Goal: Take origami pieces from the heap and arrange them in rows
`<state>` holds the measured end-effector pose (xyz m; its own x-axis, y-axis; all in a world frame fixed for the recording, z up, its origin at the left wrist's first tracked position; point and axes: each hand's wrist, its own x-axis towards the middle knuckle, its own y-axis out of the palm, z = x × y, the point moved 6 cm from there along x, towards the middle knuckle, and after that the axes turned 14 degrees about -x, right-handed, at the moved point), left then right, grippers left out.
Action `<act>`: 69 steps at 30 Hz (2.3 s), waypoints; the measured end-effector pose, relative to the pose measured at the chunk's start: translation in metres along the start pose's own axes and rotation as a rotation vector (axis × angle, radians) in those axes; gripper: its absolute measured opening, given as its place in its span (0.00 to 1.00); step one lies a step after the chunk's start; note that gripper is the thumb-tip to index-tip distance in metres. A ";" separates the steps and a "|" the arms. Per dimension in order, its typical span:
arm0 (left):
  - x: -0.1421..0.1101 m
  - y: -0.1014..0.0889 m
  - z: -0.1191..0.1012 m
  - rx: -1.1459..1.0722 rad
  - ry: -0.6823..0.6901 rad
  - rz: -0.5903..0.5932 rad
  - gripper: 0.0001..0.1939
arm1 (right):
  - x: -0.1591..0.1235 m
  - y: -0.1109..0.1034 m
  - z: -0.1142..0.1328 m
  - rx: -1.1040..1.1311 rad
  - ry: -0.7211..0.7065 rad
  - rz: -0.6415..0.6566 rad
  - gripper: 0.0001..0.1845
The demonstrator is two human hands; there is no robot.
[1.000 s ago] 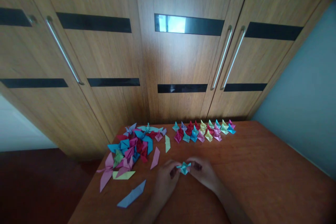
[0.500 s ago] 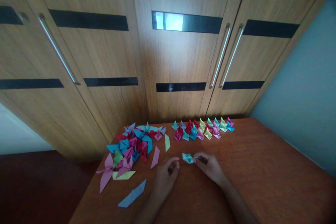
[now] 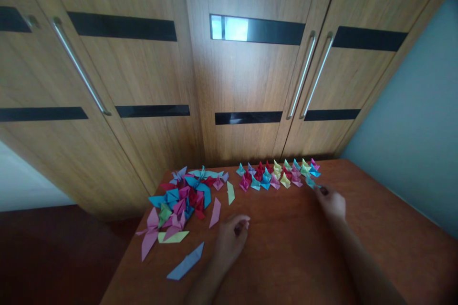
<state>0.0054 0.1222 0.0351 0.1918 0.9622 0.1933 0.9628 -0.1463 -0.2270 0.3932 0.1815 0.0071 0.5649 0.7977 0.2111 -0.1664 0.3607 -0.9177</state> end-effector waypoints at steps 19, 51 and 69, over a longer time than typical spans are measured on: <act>-0.002 0.005 0.000 0.085 0.021 0.067 0.12 | 0.011 0.019 0.022 -0.331 0.003 0.212 0.29; -0.008 -0.157 -0.062 0.824 0.101 -0.288 0.14 | -0.071 0.017 0.063 0.401 -0.199 0.031 0.27; -0.002 -0.100 -0.042 1.069 -0.125 0.091 0.14 | -0.071 0.021 0.063 0.446 -0.199 0.068 0.27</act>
<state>-0.0831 0.1251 0.0970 0.1753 0.9833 0.0487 0.2700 -0.0005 -0.9629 0.2986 0.1634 -0.0060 0.3829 0.8877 0.2558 -0.5519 0.4418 -0.7072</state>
